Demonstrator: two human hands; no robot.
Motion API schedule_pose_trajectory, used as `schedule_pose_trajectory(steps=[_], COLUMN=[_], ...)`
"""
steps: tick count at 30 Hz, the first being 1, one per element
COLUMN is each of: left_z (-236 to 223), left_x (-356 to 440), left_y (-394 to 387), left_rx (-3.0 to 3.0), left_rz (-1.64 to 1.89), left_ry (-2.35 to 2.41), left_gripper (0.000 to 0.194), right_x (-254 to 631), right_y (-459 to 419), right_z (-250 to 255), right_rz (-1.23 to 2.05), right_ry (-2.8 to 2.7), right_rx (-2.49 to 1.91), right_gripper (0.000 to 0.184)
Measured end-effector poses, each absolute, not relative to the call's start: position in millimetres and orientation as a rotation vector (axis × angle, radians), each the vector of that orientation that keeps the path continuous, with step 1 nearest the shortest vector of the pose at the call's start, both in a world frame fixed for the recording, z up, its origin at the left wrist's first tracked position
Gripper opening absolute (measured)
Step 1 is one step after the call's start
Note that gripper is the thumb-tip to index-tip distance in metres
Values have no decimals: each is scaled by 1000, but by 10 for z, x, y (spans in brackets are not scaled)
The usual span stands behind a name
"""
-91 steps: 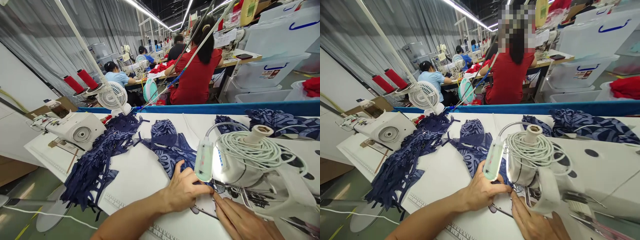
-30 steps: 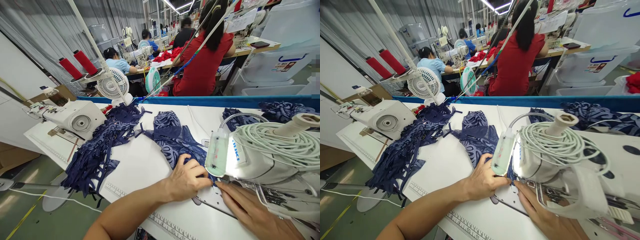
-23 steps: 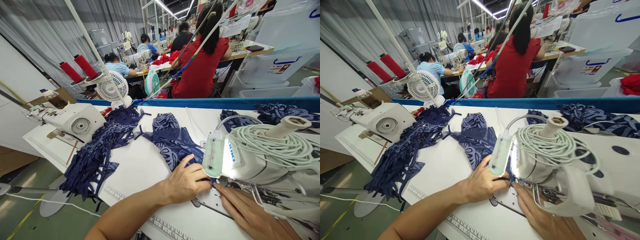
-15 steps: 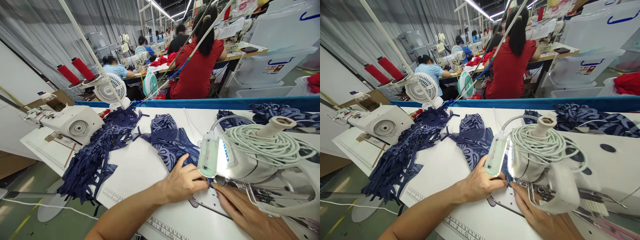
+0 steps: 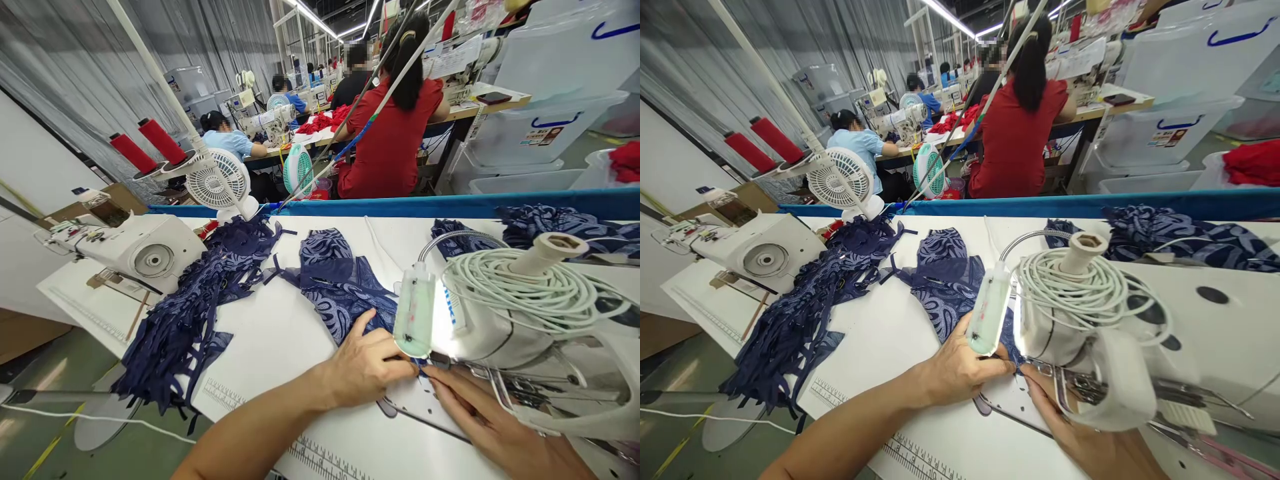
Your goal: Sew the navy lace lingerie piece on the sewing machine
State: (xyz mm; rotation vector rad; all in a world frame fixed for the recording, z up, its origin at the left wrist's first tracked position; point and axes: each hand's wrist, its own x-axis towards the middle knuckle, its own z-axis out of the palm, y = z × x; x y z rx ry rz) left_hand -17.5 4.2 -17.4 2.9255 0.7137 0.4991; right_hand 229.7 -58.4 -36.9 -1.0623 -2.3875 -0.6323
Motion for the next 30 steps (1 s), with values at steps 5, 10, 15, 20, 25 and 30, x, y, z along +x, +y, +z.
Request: schedule_pose_trajectory(steps=[5, 10, 15, 20, 25, 30], left_z=[-178, -203, -212, -205, -233, -204], left_x=[-171, -112, -43, -91, -108, -88], left_y=[25, -53, -124, -135, -112, -91], left_rx=[2981, 3016, 3022, 2998, 2942, 2848], left_rz=[510, 661, 667, 480, 455, 465], left_ry=[710, 752, 819, 857, 850, 846], left_gripper=[33, 29, 18, 30, 23, 25], right_x=[2396, 2383, 2299, 2271, 2310, 2298], right_y=[-644, -715, -748, -764, -758, -740], right_z=[-643, -743, -656, -611, -642, -643], right_rz=[-757, -799, -902, -906, -907, -860], right_ry=[-2517, -2546, -2550, -2509, -2519, -2478], right_rx=[-1012, -1011, -1039, -1025, -1034, -1031], right_gripper=[55, 50, 53, 53, 55, 52])
